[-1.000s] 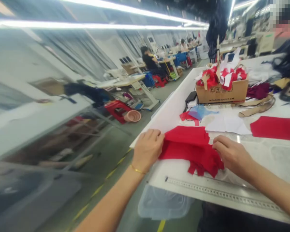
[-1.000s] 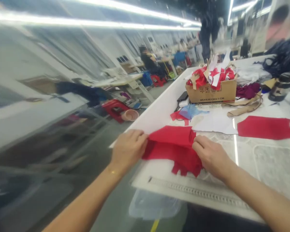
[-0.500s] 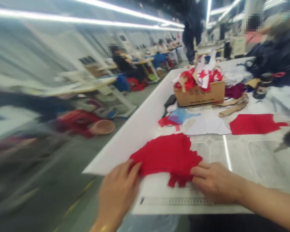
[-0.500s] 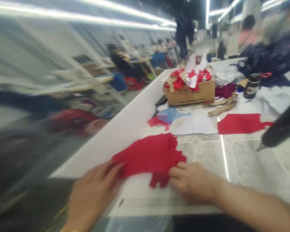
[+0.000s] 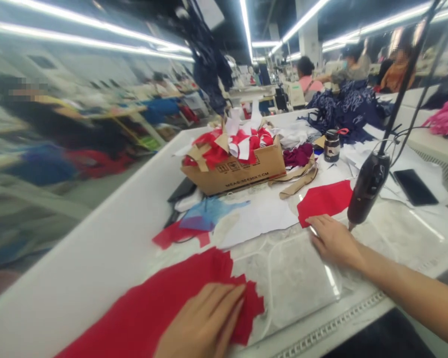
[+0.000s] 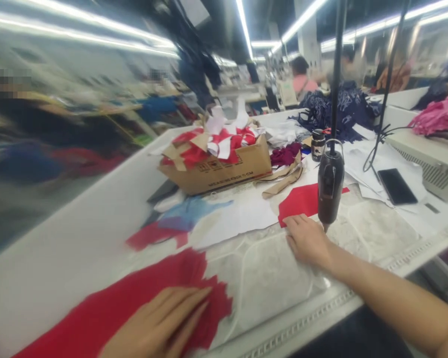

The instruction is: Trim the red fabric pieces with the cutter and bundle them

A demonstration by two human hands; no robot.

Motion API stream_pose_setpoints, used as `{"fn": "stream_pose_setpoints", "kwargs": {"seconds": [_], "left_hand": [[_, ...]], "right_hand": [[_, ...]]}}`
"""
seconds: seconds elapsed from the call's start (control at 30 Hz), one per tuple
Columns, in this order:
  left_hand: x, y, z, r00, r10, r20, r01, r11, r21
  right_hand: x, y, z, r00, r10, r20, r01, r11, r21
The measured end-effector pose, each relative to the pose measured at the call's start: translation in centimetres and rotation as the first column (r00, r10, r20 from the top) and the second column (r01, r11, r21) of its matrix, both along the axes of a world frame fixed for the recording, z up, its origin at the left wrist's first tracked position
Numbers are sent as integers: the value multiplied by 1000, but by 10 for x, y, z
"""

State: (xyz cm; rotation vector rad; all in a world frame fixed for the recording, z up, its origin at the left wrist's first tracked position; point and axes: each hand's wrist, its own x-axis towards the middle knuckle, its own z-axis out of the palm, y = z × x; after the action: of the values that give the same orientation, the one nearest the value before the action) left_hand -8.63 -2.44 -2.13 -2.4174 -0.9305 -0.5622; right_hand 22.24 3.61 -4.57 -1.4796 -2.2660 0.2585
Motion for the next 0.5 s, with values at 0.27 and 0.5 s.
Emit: {"fn": "stream_pose_setpoints", "kwargs": {"seconds": [0.27,0.5], "left_hand": [[124,72,-6,953,-36,-301,22,999,-50],[161,104,-9,930,-201,-306,204,979,-25]], "right_hand": [[19,11,-2,961,-43,-273,54,998,34],[38,16,13,908,-40,-417,106,985,137]]}}
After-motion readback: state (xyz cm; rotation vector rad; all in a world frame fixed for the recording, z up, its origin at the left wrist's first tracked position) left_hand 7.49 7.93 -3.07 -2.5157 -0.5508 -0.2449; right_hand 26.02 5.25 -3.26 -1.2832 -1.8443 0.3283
